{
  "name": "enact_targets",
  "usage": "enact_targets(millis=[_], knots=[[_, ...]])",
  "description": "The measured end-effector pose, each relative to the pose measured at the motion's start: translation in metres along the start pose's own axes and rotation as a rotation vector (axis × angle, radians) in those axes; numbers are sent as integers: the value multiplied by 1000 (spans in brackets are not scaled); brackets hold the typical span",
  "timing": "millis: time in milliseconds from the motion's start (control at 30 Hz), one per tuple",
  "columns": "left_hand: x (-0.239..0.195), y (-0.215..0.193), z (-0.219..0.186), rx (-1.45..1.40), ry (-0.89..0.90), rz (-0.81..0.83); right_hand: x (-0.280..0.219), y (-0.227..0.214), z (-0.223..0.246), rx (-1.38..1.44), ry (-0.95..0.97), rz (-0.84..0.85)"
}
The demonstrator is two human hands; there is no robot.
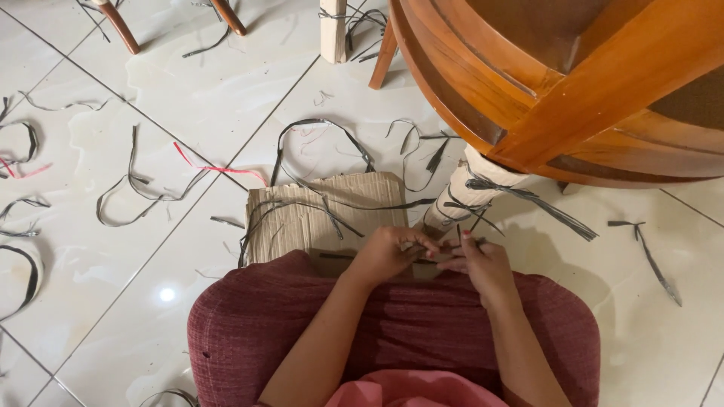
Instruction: Wrapping the legs of a wooden chair with protective paper and securing it with plastic ties.
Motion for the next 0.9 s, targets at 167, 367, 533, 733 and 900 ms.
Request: enact_targets(millis=[167, 367, 533, 733, 900], knots=[[4, -25, 16, -143, -136, -229, 26, -14, -13, -154, -70, -53], [-4, 3, 77, -696, -309, -378, 45, -26, 0, -235, -165, -147], [-5, 24, 123, -857, -376, -345, 86, -29, -5, -311, -245, -270], [-14, 26, 108, -688, -603, -289, 71, -39, 10, -140, -361, -246], [-30, 36, 102, -467, -771, -106, 45, -52, 10, -378, -252, -148]])
Point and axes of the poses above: each hand's wrist, its own x-axis towards the middle knuckle, its own y-axis out of the palm, z = x × y, the point moved 10 cm from there along x, towards the middle knuckle, and after that the axes turned 5 degrees about y, right-handed, at the moved point
